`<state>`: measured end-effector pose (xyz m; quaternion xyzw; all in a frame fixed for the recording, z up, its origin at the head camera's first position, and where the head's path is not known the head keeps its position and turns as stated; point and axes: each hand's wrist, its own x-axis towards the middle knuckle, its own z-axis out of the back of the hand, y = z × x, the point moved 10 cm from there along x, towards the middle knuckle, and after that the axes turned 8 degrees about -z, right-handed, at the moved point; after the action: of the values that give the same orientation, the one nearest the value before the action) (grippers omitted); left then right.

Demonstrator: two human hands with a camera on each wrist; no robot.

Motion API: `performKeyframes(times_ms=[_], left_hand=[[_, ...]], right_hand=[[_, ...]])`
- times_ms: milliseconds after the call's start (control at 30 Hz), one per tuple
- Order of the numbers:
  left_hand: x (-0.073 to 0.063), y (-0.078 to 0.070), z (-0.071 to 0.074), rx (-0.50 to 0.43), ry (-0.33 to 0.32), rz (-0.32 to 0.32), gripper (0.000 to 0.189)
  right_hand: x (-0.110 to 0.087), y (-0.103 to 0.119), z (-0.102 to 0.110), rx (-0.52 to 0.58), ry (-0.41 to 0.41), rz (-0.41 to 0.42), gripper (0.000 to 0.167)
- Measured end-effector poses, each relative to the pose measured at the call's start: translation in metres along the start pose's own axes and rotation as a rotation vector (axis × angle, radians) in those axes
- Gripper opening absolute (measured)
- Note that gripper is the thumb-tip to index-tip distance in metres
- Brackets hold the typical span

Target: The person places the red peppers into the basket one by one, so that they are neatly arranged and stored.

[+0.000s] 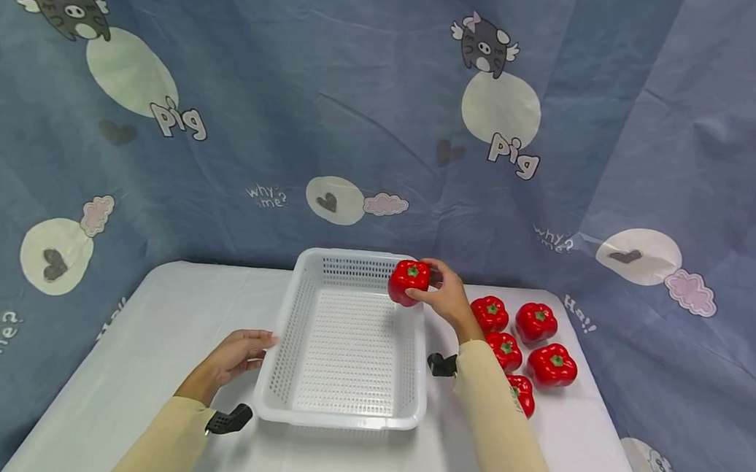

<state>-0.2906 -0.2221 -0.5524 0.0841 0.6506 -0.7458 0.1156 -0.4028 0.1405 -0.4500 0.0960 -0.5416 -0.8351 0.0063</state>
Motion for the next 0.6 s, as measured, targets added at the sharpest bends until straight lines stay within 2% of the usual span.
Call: performKeyframes(times_ms=[600], left_hand=[[-0.001,0.001,0.002,-0.004,-0.013,0.002,0.032]], right_hand=[[0.02,0.01,-0.042,0.047,0.067,0.013,0.072]])
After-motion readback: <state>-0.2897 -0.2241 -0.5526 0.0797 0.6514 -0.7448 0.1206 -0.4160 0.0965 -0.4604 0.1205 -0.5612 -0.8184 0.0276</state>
